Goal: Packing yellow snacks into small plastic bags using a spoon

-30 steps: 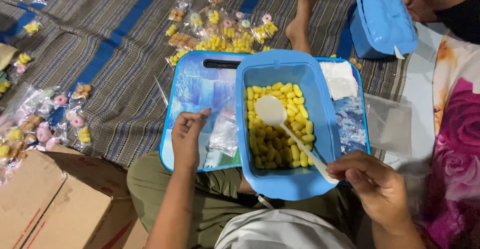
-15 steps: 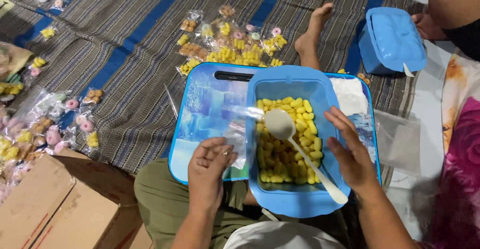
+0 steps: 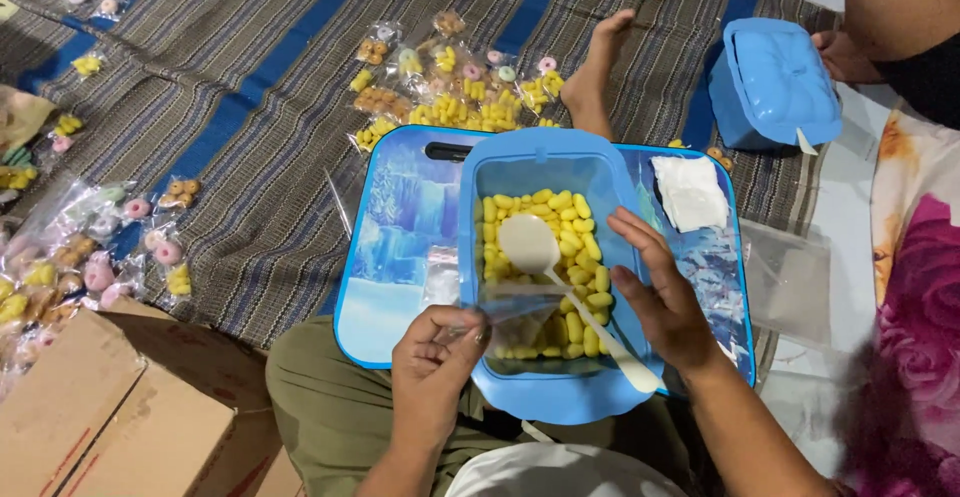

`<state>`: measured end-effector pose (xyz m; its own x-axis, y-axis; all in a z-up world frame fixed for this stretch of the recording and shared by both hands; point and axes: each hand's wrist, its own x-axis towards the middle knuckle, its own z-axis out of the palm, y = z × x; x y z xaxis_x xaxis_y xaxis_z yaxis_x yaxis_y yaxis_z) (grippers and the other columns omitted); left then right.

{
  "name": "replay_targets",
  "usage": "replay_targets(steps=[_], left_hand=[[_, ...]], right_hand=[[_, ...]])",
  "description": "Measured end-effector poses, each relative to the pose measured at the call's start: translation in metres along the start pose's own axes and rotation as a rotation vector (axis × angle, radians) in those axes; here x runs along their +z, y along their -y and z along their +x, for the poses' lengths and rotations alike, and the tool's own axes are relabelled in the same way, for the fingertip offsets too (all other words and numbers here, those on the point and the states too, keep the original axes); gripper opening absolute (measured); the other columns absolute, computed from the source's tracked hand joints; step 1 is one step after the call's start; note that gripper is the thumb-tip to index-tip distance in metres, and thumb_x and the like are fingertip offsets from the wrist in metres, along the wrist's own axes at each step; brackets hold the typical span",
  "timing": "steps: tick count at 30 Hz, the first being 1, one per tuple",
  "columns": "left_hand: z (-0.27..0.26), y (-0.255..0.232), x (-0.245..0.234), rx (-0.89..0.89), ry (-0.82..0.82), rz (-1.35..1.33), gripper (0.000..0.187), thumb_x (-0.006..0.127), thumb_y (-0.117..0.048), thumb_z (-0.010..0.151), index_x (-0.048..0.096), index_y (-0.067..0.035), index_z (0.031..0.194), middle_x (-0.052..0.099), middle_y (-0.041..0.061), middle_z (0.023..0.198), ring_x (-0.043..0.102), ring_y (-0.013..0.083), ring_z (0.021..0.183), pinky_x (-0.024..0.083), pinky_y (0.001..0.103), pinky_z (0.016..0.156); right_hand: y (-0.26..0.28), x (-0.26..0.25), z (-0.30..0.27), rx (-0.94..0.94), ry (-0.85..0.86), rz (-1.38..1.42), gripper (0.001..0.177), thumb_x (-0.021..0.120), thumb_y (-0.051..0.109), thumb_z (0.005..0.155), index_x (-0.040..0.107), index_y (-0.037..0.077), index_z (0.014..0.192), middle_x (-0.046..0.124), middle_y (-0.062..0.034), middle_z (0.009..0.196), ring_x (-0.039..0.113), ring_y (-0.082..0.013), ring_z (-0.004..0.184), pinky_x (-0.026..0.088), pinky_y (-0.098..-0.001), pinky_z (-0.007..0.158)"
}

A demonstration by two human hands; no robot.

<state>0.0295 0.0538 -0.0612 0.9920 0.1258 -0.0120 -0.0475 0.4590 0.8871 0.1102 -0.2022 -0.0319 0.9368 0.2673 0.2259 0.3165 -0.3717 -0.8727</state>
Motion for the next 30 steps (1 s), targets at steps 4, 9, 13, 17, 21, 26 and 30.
replay_targets(steps=[4,9,13,17,21,26,30], left_hand=[[0.000,0.000,-0.003,-0.006,-0.011,-0.034,0.013,0.070,0.008,0.090,0.069,0.005,0.102,0.075,0.013,0.093,0.067,0.0128,0.075,0.052,0.021,0.068],[-0.001,-0.002,-0.001,0.003,0.011,-0.013,0.014,0.069,0.010,0.089,0.070,0.004,0.102,0.075,0.012,0.096,0.067,0.0135,0.079,0.053,0.023,0.072],[0.000,-0.005,0.001,-0.052,0.020,0.027,0.015,0.070,0.011,0.086,0.071,0.005,0.100,0.075,0.012,0.091,0.061,0.0095,0.069,0.045,0.019,0.059],[0.005,-0.029,0.010,-0.101,0.102,0.175,0.012,0.073,0.007,0.084,0.069,0.003,0.095,0.070,0.006,0.075,0.052,0.0073,0.059,0.038,0.020,0.055],[0.013,-0.042,0.022,-0.065,0.183,0.327,0.035,0.076,0.000,0.078,0.074,0.001,0.113,0.077,0.009,0.087,0.062,0.0110,0.068,0.048,0.024,0.063],[0.016,-0.027,0.025,-0.009,0.137,0.386,0.018,0.072,-0.007,0.085,0.078,0.001,0.101,0.077,0.007,0.080,0.062,0.0116,0.063,0.050,0.025,0.059],[0.015,-0.023,0.025,-0.072,0.085,0.283,0.010,0.077,-0.001,0.085,0.077,0.003,0.094,0.073,0.006,0.072,0.056,0.0088,0.059,0.044,0.023,0.054]], right_hand=[[-0.016,0.002,0.003,-0.179,-0.094,-0.300,0.051,0.057,0.022,0.100,0.047,0.006,0.147,0.031,-0.0208,0.163,0.019,-0.0428,0.157,0.018,-0.0564,0.127],[0.049,-0.002,0.003,-0.214,0.017,-0.121,0.050,0.062,0.031,0.094,0.056,0.009,0.138,0.051,-0.0166,0.149,0.046,-0.0347,0.144,0.038,-0.0492,0.119],[0.086,0.006,0.017,-0.127,0.284,0.045,0.053,0.084,0.017,0.077,0.067,0.011,0.127,0.075,-0.0050,0.115,0.074,-0.0193,0.106,0.056,-0.0357,0.096],[0.084,0.008,0.031,-0.137,0.287,0.098,0.013,0.073,0.003,0.086,0.076,0.009,0.097,0.074,-0.0028,0.089,0.068,-0.0144,0.075,0.054,-0.0280,0.070],[0.078,0.010,0.034,-0.079,0.351,0.084,0.010,0.077,0.008,0.084,0.077,0.008,0.093,0.073,-0.0016,0.083,0.066,-0.0129,0.071,0.052,-0.0275,0.067],[0.074,0.010,0.033,-0.036,0.317,0.103,0.010,0.083,0.008,0.080,0.074,0.009,0.086,0.070,0.0005,0.077,0.060,-0.0097,0.066,0.048,-0.0252,0.063],[0.068,0.008,0.034,-0.013,0.319,0.144,0.006,0.078,0.006,0.084,0.074,0.007,0.087,0.071,-0.0010,0.079,0.064,-0.0102,0.068,0.052,-0.0249,0.066]])
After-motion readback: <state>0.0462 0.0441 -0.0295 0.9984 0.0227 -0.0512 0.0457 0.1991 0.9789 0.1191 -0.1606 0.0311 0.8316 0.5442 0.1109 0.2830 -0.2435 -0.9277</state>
